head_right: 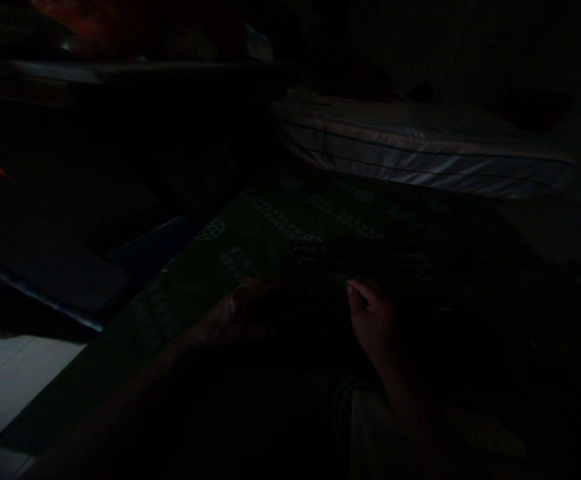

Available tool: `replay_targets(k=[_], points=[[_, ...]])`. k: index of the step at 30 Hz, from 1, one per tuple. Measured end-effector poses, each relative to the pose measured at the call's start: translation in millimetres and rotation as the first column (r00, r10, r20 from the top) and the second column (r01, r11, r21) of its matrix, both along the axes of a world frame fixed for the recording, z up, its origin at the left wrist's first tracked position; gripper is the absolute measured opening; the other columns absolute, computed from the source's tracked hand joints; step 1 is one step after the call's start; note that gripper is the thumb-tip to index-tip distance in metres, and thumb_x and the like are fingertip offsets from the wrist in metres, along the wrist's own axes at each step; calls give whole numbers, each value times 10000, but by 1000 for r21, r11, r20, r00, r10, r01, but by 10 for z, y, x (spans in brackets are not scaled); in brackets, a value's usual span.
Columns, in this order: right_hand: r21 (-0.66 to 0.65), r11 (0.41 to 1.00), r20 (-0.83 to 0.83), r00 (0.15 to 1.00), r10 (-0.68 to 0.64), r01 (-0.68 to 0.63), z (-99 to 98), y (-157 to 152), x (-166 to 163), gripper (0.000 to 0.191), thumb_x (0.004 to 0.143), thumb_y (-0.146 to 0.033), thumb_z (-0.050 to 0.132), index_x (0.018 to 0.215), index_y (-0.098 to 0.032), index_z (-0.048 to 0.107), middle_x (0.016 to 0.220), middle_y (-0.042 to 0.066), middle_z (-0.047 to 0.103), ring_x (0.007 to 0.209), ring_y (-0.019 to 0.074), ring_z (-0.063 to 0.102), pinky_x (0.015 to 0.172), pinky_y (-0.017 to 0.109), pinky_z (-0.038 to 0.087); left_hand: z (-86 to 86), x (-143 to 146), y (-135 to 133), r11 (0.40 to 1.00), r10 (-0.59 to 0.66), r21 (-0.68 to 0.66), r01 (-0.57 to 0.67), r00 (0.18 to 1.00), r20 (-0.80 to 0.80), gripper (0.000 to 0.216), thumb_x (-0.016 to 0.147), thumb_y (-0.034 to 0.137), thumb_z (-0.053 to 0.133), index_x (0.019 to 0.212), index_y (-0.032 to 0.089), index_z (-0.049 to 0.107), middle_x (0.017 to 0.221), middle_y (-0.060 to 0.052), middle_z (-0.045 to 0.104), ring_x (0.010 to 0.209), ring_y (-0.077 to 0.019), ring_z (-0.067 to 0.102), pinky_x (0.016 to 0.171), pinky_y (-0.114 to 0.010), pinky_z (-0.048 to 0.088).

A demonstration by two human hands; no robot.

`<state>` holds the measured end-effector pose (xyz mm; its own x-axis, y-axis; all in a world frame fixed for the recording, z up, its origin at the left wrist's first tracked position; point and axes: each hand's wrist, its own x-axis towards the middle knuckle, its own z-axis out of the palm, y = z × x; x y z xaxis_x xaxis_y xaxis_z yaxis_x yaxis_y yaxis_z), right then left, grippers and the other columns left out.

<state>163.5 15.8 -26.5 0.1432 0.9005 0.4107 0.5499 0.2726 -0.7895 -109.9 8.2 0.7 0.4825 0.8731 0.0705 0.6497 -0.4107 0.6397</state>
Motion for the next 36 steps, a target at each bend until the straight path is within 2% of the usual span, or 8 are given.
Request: replay_targets(k=[9,17,22,29,32,36], points=[[-2,1000,9,1000,-9,10,-15,15,-5,214,813,-347,545,858,-232,720,863,47,720,809,199,677,733,343,550,-20,4,-20,998,-22,56,22,1000,-7,699,716,451,692,1328,241,427,1330,-96,495,1208,-293,461,988,-469,402],[-83,996,-29,999,-41,38,45,68,-23,234,779,-375,565,845,-218,725,881,59,735,840,223,683,768,381,542,-62,2,-11,988,-50,148,50,999,-3,672,742,461,663,1321,203,438,1304,-125,502,1185,-299,470,976,-493,406],[-161,987,-1,1000,14,-14,110,82,-59,230,743,-383,578,817,-226,729,879,58,737,833,233,684,759,394,540,-95,-1,-1,987,-53,150,51,999,11,682,724,471,679,1309,207,449,1296,-122,505,1180,-302,468,972,-481,413],[-225,968,31,992,121,-112,270,174,-122,217,749,-346,556,802,-225,728,871,45,736,821,210,682,777,359,530,28,45,-48,988,-31,150,35,999,-27,619,740,417,678,1281,200,468,1284,-112,517,1167,-286,482,962,-461,418],[-265,957,91,984,151,-122,331,269,-141,217,764,-308,538,818,-214,726,889,47,731,840,199,677,788,331,519,16,38,-56,983,-44,176,52,998,-47,615,749,404,672,1289,202,457,1294,-109,511,1162,-285,484,972,-460,409],[-224,966,227,957,180,-129,351,439,-127,224,799,-264,510,851,-209,721,902,50,720,856,189,666,798,315,504,-77,22,-46,969,-41,244,46,999,-26,593,764,374,650,1297,212,447,1305,-109,500,1178,-289,470,981,-459,399]])
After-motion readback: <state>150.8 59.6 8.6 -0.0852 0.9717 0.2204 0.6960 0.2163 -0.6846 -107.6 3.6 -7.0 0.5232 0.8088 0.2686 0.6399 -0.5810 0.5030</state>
